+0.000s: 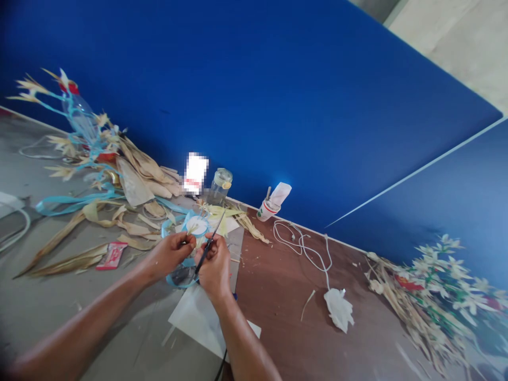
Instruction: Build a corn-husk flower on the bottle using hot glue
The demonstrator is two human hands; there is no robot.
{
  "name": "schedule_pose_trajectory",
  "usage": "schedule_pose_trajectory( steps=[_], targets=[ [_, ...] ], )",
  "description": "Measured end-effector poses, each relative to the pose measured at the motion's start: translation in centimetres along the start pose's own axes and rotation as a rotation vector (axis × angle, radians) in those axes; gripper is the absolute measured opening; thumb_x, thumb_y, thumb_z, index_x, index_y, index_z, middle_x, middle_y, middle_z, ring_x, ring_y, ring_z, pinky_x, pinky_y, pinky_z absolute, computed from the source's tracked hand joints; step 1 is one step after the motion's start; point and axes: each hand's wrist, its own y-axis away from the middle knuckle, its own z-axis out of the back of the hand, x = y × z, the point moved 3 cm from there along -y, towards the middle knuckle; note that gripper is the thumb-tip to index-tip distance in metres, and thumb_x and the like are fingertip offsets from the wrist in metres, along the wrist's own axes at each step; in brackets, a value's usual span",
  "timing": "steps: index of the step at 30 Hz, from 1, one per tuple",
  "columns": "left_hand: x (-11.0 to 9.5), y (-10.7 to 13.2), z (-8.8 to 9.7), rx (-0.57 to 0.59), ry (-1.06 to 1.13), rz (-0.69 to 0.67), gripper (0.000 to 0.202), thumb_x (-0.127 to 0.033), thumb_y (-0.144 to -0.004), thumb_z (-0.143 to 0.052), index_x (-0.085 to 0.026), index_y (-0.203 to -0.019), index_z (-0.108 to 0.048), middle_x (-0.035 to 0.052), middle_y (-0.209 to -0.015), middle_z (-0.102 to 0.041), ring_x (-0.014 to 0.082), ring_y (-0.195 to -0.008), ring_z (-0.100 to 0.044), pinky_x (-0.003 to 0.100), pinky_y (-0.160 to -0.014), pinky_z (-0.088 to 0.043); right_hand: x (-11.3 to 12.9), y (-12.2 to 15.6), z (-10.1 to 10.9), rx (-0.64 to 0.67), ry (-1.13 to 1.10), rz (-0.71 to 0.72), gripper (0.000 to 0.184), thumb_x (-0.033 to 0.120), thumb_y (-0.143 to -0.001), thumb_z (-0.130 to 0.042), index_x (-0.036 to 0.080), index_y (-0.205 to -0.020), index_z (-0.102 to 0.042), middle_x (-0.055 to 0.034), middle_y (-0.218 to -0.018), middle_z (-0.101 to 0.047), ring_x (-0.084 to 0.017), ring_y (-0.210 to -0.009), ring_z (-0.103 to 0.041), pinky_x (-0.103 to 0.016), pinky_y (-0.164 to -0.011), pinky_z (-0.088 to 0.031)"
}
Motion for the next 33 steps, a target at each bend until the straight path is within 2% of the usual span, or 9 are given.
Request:
schedule_pose_trajectory(
  steps=[3, 8, 11, 13, 15, 17, 22, 27, 33],
  targets=[
    [0.0, -0.1, 0.3, -0.036, 0.03, 0.031, 0.009, -0.022, -0.07, -0.05, -0.018, -0.063, -0.047, -0.007, -0.053, -0.038, 0.0075, -0.048, -0.032, 0.02, -0.045, -0.024, 0.0, 0.1, 0.0, 0.023, -0.034, -0.015, 0.031, 0.017, -0.064, -0.06, 0.019, -0.094, -0.052, 0.0033, -0.07, -0.056, -0.009, -0.06, -0.055, -0.021, -0.058, -0.045],
    [0.9, -0.5, 1.3, -0.169, 0.253, 0.173, 0.016, -0.032, -0.069, -0.057, -0.018, -0.068, -0.05, -0.0093, -0.048, -0.036, 0.0065, -0.039, -0.03, 0.02, -0.039, -0.022, 0.1, 0.2, -0.2, 0.066, -0.071, -0.028, 0.03, 0.017, -0.065, -0.061, 0.019, -0.093, -0.051, 0.0039, -0.071, -0.054, -0.008, -0.059, -0.053, -0.02, -0.055, -0.043],
    [1.3, -0.8, 2.0, -0.225, 0.324, 0.171, 0.019, -0.034, -0.068, -0.06, -0.018, -0.07, -0.051, -0.0099, -0.049, -0.036, 0.005, -0.037, -0.029, 0.019, -0.038, -0.021, 0.2, 0.3, -0.3, 0.07, -0.065, -0.023, 0.03, 0.018, -0.065, -0.06, 0.019, -0.093, -0.051, 0.0042, -0.071, -0.054, -0.008, -0.058, -0.052, -0.02, -0.055, -0.042],
    [1.1, -0.8, 2.1, -0.198, 0.358, 0.188, 0.023, -0.036, -0.066, -0.064, -0.017, -0.068, -0.052, -0.0097, -0.048, -0.036, 0.0046, -0.037, -0.029, 0.019, -0.038, -0.021, 0.1, 0.2, -0.3, 0.065, -0.054, -0.013, 0.03, 0.018, -0.065, -0.06, 0.019, -0.094, -0.05, 0.0041, -0.071, -0.054, -0.008, -0.058, -0.052, -0.02, -0.055, -0.043],
    [0.7, -0.6, 1.6, -0.087, 0.395, 0.232, 0.029, -0.037, -0.062, -0.07, -0.017, -0.062, -0.05, -0.0102, -0.045, -0.033, 0.004, -0.036, -0.028, 0.019, -0.037, -0.019, 0.0, 0.1, -0.3, 0.056, -0.04, -0.001, 0.03, 0.018, -0.065, -0.059, 0.019, -0.094, -0.05, 0.0042, -0.07, -0.054, -0.008, -0.058, -0.053, -0.02, -0.055, -0.043],
    [0.1, -0.4, 1.1, 0.018, 0.444, 0.253, 0.032, -0.037, -0.057, -0.074, -0.016, -0.061, -0.05, -0.0086, -0.048, -0.04, 0.0034, -0.037, -0.031, 0.019, -0.038, -0.021, -0.2, 0.0, -0.3, 0.041, -0.017, 0.01, 0.029, 0.018, -0.065, -0.059, 0.019, -0.093, -0.05, 0.0042, -0.068, -0.054, -0.009, -0.058, -0.054, -0.02, -0.054, -0.044],
    [-0.2, 0.1, 0.3, 0.113, 0.491, 0.302, 0.037, -0.045, -0.06, -0.074, -0.015, -0.065, -0.052, -0.0083, -0.047, -0.039, 0.0031, -0.036, -0.029, 0.019, -0.037, -0.015, -0.5, -0.1, -0.4, 0.021, 0.049, 0.025, 0.028, 0.021, -0.065, -0.058, 0.019, -0.092, -0.05, 0.003, -0.066, -0.057, -0.011, -0.059, -0.058, -0.022, -0.056, -0.047],
    [0.4, 0.0, 0.0, 0.142, 0.494, 0.298, 0.037, -0.043, -0.058, -0.076, -0.015, -0.065, -0.053, -0.0072, -0.049, -0.043, 0.0027, -0.037, -0.029, 0.02, -0.038, -0.016, -0.9, 0.0, -0.7, 0.057, 0.073, 0.03, 0.029, 0.022, -0.068, -0.059, 0.019, -0.095, -0.049, 0.0011, -0.069, -0.06, -0.014, -0.06, -0.061, -0.025, -0.059, -0.05],
    [0.6, -0.2, 0.7, 0.053, 0.561, 0.341, 0.035, -0.035, -0.056, -0.078, -0.015, -0.062, -0.051, -0.0074, -0.05, -0.042, 0.0025, -0.039, -0.031, 0.018, -0.038, -0.021, -1.0, -0.2, -0.5, 0.148, 0.032, -0.01, 0.03, 0.02, -0.066, -0.061, 0.019, -0.094, -0.049, 0.0022, -0.069, -0.059, -0.013, -0.062, -0.06, -0.025, -0.062, -0.049]
  ],
)
